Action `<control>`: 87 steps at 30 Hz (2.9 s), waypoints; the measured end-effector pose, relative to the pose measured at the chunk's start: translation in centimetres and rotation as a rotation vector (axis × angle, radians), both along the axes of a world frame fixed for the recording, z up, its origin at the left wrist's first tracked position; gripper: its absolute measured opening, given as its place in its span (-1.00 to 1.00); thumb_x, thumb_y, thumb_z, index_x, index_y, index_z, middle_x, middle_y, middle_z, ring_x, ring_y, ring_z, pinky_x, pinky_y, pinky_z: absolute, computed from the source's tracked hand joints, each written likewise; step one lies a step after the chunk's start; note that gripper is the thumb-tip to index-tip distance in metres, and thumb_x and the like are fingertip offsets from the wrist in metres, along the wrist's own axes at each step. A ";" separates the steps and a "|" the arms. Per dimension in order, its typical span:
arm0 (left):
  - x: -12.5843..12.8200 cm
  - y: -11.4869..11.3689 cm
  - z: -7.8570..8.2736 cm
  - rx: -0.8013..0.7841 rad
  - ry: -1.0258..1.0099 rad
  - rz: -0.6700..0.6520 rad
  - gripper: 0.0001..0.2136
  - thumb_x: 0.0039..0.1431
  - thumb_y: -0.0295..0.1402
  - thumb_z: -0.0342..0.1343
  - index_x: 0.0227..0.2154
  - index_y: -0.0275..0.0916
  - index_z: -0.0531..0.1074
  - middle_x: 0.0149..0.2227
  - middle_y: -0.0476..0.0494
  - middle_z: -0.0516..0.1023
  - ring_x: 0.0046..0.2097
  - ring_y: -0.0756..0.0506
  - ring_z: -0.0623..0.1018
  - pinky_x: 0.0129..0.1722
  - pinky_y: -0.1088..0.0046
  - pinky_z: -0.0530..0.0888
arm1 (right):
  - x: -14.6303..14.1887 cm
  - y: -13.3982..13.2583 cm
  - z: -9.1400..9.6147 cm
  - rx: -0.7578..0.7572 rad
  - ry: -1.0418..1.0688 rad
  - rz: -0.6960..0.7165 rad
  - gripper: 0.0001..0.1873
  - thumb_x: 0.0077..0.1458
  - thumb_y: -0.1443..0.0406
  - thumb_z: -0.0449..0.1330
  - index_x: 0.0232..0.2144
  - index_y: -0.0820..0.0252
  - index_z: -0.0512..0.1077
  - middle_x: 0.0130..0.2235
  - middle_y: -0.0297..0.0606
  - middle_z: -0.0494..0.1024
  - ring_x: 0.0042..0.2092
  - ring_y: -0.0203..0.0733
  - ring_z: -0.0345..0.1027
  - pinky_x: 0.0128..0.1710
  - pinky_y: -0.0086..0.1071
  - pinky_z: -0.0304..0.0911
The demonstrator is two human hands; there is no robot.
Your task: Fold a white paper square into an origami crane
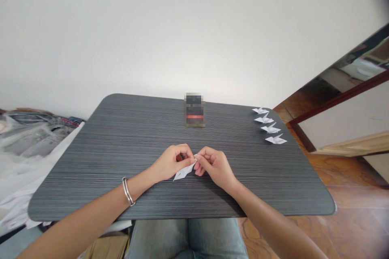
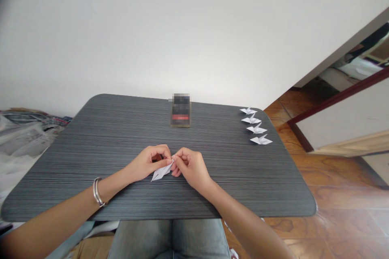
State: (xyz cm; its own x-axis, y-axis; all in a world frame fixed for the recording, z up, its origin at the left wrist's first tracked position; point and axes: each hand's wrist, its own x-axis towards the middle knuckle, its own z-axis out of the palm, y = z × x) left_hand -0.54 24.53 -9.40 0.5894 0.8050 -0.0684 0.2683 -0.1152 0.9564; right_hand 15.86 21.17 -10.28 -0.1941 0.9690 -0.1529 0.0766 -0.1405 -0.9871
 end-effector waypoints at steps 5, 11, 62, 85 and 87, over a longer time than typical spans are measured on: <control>-0.2 0.0 0.3 0.026 0.028 0.029 -0.84 0.03 -0.36 0.07 -0.56 -0.33 0.39 -0.48 -0.04 0.38 -0.44 0.03 0.36 -0.48 0.57 0.28 | 0.6 0.5 0.2 0.027 0.048 -0.085 -0.67 -0.01 0.07 0.16 -0.54 0.24 0.32 -0.61 -0.36 0.45 -0.63 -0.38 0.33 -0.63 -0.51 0.32; -0.4 0.2 -0.2 -0.102 -0.044 0.058 -0.83 -0.01 -0.31 0.10 -0.53 -0.35 0.39 -0.49 -0.04 0.38 -0.50 0.05 0.33 -0.53 0.56 0.25 | 1.0 0.8 0.5 0.033 0.072 -0.119 -0.67 -0.04 0.08 0.19 -0.55 0.24 0.33 -0.62 -0.36 0.46 -0.63 -0.38 0.33 -0.64 -0.53 0.31; 0.5 -0.5 -0.5 -0.385 -0.237 0.116 -0.74 -0.11 -0.29 0.20 -0.42 -0.29 0.26 -0.63 0.11 0.37 -0.60 0.10 0.31 -0.57 0.60 0.21 | 0.0 0.4 -0.1 0.059 -0.020 -0.027 -0.65 0.00 0.07 0.13 -0.62 0.18 0.21 -0.72 -0.48 0.28 -0.72 -0.44 0.08 -0.73 -0.56 0.01; 0.4 -0.4 -0.6 -0.302 -0.230 0.022 -0.75 -0.01 -0.22 0.11 -0.54 -0.34 0.31 -0.59 0.06 0.31 -0.55 0.09 0.27 -0.53 0.58 0.19 | 0.1 0.3 -0.6 0.224 -0.175 -0.012 -0.63 0.12 0.20 0.03 -0.68 0.18 0.17 -0.70 -0.47 0.17 -0.66 -0.42 0.02 -0.63 -0.51 -0.03; 0.3 -0.3 -0.6 -0.322 -0.226 0.021 -0.76 -0.02 -0.23 0.11 -0.53 -0.34 0.32 -0.59 0.05 0.33 -0.54 0.08 0.28 -0.52 0.58 0.20 | 0.2 0.4 -0.5 0.222 -0.152 -0.030 -0.63 0.12 0.20 0.03 -0.68 0.18 0.17 -0.71 -0.48 0.17 -0.66 -0.42 0.01 -0.63 -0.50 -0.04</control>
